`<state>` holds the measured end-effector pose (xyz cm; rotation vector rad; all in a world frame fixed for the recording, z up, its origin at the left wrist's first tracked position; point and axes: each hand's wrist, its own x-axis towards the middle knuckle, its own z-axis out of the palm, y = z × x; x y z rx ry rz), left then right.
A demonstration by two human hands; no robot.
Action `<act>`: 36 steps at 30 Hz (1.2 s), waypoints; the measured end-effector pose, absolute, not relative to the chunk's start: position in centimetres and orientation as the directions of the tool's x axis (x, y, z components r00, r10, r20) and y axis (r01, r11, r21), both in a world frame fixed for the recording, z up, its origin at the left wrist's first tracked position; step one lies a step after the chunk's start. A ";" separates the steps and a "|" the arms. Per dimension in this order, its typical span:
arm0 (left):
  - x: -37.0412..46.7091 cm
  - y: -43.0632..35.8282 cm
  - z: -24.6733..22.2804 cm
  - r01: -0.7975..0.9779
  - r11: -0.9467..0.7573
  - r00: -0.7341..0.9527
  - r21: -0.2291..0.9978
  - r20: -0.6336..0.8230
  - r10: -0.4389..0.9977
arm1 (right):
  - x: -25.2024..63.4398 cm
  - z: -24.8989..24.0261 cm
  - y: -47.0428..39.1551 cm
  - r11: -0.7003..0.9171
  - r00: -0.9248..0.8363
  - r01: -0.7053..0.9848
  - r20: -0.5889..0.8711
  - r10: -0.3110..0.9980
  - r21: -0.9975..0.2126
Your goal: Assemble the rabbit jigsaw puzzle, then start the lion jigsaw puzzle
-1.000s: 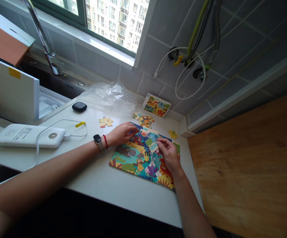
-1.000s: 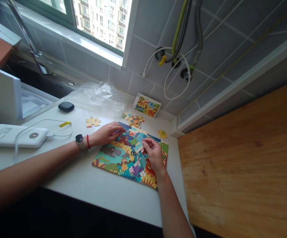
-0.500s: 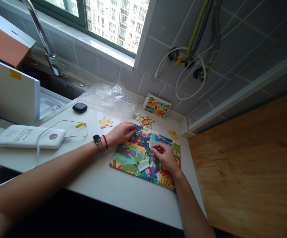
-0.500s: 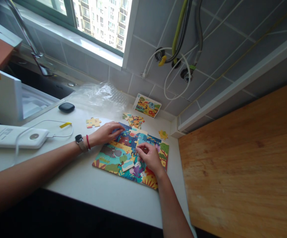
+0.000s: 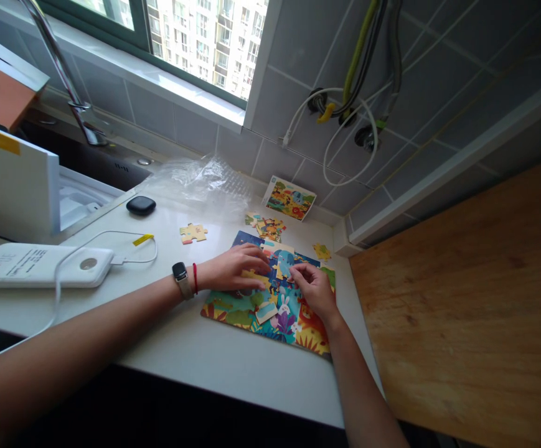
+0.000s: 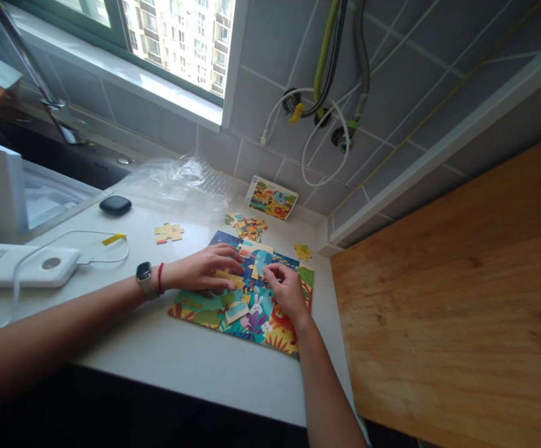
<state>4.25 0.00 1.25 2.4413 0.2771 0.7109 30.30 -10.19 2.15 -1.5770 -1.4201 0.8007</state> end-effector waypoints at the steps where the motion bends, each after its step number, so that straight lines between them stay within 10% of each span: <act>1: 4.4 -0.4 1.3 0.014 -0.826 0.856 0.563 0.421 0.302 | 30.8 2.1 -10.0 -0.012 0.200 0.461 0.091 0.975 -0.887; 8: 5.5 -3.2 0.2 0.057 -0.880 0.920 0.472 0.317 0.230 | 37.7 0.4 -8.4 -0.148 0.462 0.759 0.364 0.809 -0.634; 19: 5.7 -2.5 -0.5 0.080 -0.845 0.854 0.528 0.401 0.331 | 41.9 -1.4 -4.6 -0.341 0.492 0.817 0.253 0.833 -0.465; 36: 5.3 -1.1 -0.7 0.163 -0.828 0.811 0.536 0.405 0.422 | 41.9 -1.4 -4.0 -0.237 0.619 0.655 0.330 0.713 -0.717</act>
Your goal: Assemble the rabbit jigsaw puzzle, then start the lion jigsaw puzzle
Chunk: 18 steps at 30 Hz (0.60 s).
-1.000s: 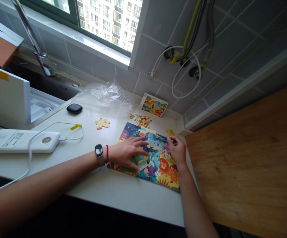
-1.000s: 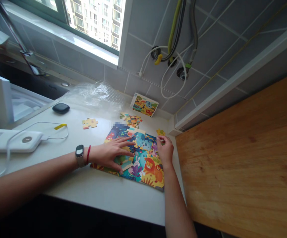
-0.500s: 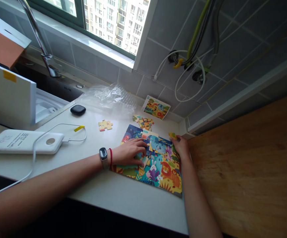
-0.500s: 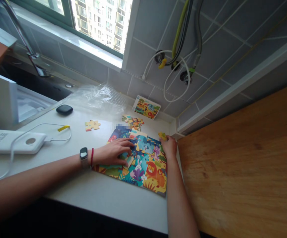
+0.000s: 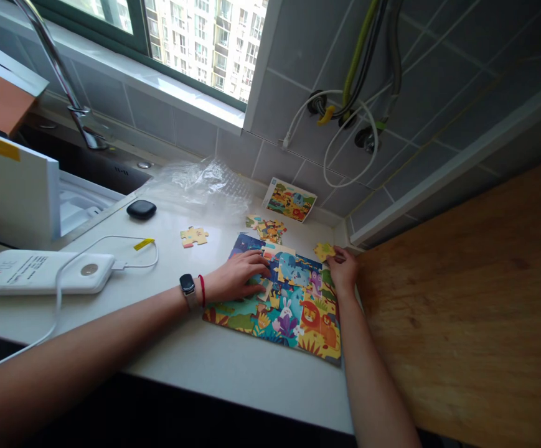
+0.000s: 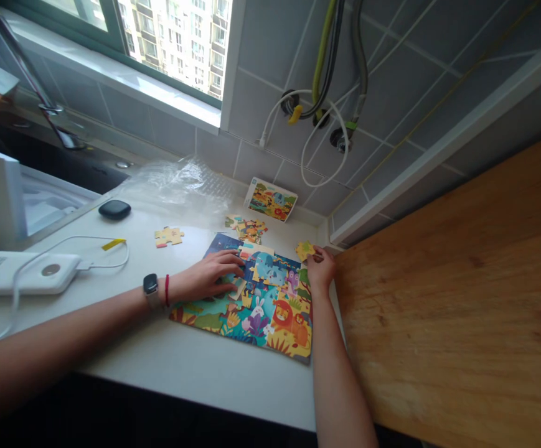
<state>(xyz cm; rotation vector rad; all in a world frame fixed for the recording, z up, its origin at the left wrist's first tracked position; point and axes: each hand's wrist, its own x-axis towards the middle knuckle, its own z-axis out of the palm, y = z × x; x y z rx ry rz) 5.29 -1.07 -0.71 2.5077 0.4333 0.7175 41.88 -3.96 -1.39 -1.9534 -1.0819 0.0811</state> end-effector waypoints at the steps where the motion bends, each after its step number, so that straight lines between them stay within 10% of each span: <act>1: 5.3 -1.0 -0.7 0.165 -0.831 0.811 0.532 0.406 0.421 | 41.7 -1.1 -4.2 -0.214 0.623 0.640 0.335 0.707 -0.738; 10: 5.2 -1.1 -0.6 0.166 -0.821 0.816 0.546 0.391 0.426 | 34.0 2.7 -9.8 -0.116 0.366 0.234 -0.023 0.930 -0.965; 18: 5.2 -1.2 -0.6 0.172 -0.827 0.825 0.536 0.380 0.418 | 29.8 3.4 -11.6 -0.051 -0.159 0.453 -0.137 0.978 -0.890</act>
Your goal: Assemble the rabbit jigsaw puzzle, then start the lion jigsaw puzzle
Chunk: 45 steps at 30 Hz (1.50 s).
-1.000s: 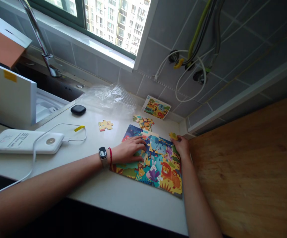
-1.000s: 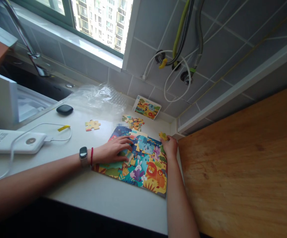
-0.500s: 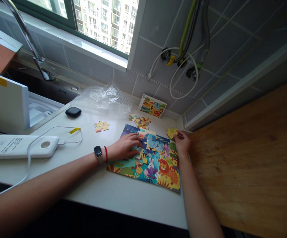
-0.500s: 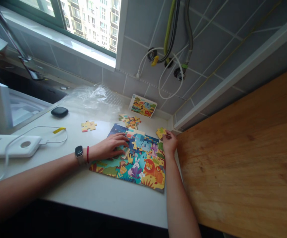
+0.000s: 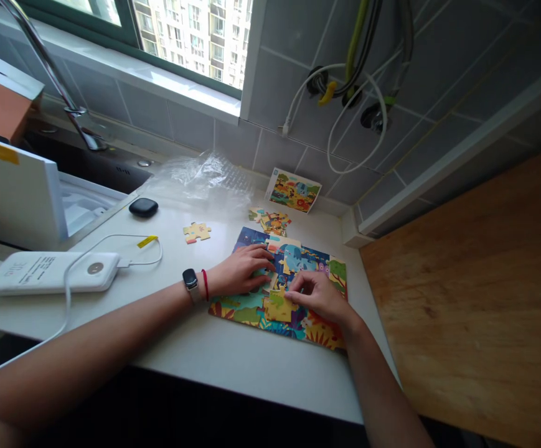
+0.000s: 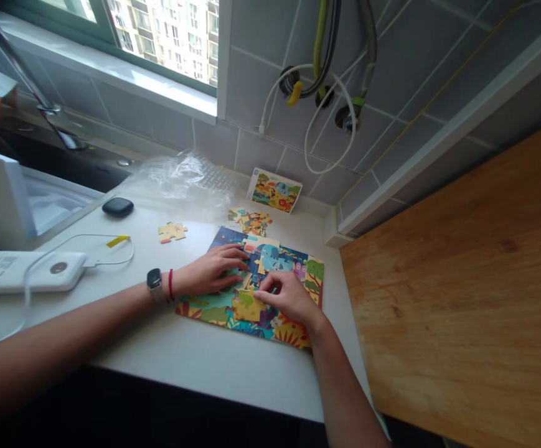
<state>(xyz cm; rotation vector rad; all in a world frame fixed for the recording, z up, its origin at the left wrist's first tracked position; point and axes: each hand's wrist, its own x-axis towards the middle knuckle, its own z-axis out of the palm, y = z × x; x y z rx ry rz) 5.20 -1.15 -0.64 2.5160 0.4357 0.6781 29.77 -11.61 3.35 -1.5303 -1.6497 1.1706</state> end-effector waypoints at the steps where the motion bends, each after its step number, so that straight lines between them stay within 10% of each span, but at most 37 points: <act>1: 5.2 -1.2 -0.6 0.171 -0.825 0.825 0.539 0.380 0.420 | 29.8 3.3 -11.6 -0.038 -0.170 0.496 -0.139 0.976 -0.868; 45: 5.1 -1.2 0.0 0.171 -0.848 0.856 0.502 0.350 0.379 | 28.0 3.6 -12.3 0.068 -0.279 0.632 -0.145 0.949 -0.772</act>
